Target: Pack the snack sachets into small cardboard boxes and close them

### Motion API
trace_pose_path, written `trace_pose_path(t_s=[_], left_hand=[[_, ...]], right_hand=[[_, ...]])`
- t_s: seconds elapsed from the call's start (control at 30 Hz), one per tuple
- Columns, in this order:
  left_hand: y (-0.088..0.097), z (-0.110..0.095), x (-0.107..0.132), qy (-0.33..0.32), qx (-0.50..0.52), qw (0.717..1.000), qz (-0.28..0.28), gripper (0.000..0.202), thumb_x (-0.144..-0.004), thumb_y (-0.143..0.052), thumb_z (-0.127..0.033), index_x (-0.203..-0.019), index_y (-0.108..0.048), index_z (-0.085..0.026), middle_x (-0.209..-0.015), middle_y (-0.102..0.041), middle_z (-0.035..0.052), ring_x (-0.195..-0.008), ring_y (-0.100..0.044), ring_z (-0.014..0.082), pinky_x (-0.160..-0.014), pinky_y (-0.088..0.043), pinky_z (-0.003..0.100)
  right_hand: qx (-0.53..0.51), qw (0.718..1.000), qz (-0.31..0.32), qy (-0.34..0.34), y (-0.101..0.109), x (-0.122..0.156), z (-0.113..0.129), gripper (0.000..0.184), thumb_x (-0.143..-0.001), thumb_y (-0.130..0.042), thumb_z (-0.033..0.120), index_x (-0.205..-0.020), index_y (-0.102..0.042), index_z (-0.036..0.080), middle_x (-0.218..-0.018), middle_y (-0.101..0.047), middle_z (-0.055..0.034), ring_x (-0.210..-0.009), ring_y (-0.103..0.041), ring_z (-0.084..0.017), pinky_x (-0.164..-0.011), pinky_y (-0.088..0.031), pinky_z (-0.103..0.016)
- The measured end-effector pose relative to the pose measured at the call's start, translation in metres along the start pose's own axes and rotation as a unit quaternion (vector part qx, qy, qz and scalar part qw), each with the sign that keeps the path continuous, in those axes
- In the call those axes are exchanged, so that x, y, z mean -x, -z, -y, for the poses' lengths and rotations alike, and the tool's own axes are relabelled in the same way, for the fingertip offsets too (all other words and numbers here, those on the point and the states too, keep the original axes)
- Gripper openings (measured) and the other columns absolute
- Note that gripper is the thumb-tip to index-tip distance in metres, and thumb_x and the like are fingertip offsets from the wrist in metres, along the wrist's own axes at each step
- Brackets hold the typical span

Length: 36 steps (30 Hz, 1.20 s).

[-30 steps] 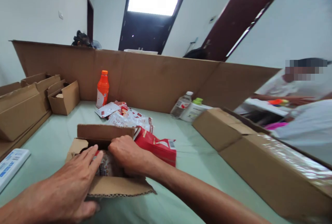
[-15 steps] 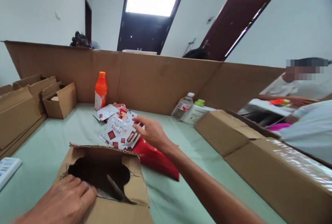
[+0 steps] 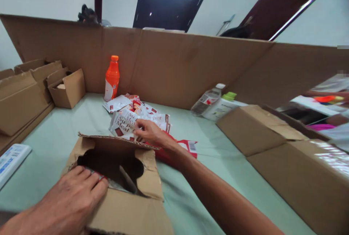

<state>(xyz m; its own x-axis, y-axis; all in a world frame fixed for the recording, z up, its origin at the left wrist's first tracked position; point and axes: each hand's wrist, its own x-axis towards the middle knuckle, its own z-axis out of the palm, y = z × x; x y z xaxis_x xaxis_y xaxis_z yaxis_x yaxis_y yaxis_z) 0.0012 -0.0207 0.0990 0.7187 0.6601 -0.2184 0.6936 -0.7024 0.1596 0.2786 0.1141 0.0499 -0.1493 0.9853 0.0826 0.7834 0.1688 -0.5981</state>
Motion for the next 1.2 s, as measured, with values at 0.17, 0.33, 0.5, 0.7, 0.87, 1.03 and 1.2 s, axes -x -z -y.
trace_pose_path(t_s=[0.17,0.33,0.5,0.7,0.87,1.03,1.2], left_hand=[[-0.007,-0.005,0.002,0.002,-0.020,0.999,-0.046,0.044,-0.072,-0.058,-0.010,-0.115,-0.065,-0.015,-0.108,-0.072,0.0139,-0.106,-0.067,0.0342,-0.117,-0.030,0.064],[-0.019,-0.002,0.003,0.008,-0.027,0.994,-0.105,0.036,-0.075,-0.061,-0.012,-0.111,-0.065,-0.015,-0.098,-0.071,0.0095,-0.100,-0.068,0.0302,-0.121,-0.024,0.059],[-0.025,-0.004,0.005,0.010,-0.034,0.992,-0.122,0.035,-0.068,-0.060,-0.009,-0.102,-0.062,-0.018,-0.098,-0.071,0.0081,-0.102,-0.067,0.0300,-0.119,-0.028,0.057],[-0.025,-0.004,0.006,0.013,-0.026,0.989,-0.146,0.037,-0.068,-0.065,-0.013,-0.104,-0.063,-0.017,-0.109,-0.068,0.0113,-0.111,-0.061,0.0328,-0.113,-0.038,0.053],[-0.032,-0.004,0.009,0.042,-0.023,0.972,-0.229,0.031,-0.065,-0.064,-0.009,-0.095,-0.065,-0.017,-0.117,-0.060,0.0154,-0.118,-0.052,0.0373,-0.107,-0.042,0.057],[-0.033,-0.003,0.014,0.003,-0.001,0.957,-0.290,0.041,-0.061,-0.064,-0.007,-0.101,-0.065,-0.019,-0.158,-0.032,0.0152,-0.146,-0.027,0.0419,-0.118,-0.026,0.064],[-0.020,-0.005,0.011,0.030,0.062,0.989,-0.132,0.038,-0.066,-0.062,-0.009,-0.102,-0.062,-0.020,-0.110,-0.064,0.0087,-0.107,-0.057,0.0310,-0.102,-0.047,0.053]], right_hand=[[-0.187,0.933,-0.286,0.110,0.059,0.064,0.046,0.019,-0.083,-0.073,0.035,-0.083,-0.057,0.024,-0.076,-0.069,0.0013,-0.063,-0.067,-0.018,-0.057,-0.057,-0.033],[-0.163,0.871,-0.414,0.206,0.076,0.120,0.079,0.028,-0.079,-0.080,0.022,-0.105,-0.072,0.031,-0.091,-0.077,0.0010,-0.072,-0.072,-0.019,-0.064,-0.063,-0.033],[0.090,0.871,-0.312,0.369,0.034,0.130,0.072,0.031,-0.092,-0.060,0.003,-0.111,-0.068,0.025,-0.093,-0.080,-0.0003,-0.068,-0.074,-0.012,-0.063,-0.059,-0.020],[0.094,0.899,-0.131,0.407,0.017,0.132,0.072,0.031,-0.094,-0.042,-0.001,-0.106,-0.062,0.020,-0.086,-0.077,-0.0018,-0.069,-0.071,-0.013,-0.064,-0.055,-0.022],[0.134,0.948,0.033,0.286,0.013,0.124,0.072,0.035,-0.084,-0.045,-0.005,-0.100,-0.065,0.019,-0.081,-0.074,-0.0014,-0.066,-0.065,-0.014,-0.058,-0.044,-0.023],[0.089,0.949,0.209,0.218,0.000,0.106,0.074,0.041,-0.084,-0.051,-0.002,-0.114,-0.068,0.021,-0.100,-0.078,-0.0057,-0.085,-0.072,-0.019,-0.070,-0.050,-0.027],[-0.037,0.947,0.095,0.304,0.024,0.108,0.070,0.028,-0.096,-0.050,0.012,-0.110,-0.071,0.022,-0.105,-0.078,-0.0059,-0.095,-0.073,-0.018,-0.081,-0.056,-0.028]])
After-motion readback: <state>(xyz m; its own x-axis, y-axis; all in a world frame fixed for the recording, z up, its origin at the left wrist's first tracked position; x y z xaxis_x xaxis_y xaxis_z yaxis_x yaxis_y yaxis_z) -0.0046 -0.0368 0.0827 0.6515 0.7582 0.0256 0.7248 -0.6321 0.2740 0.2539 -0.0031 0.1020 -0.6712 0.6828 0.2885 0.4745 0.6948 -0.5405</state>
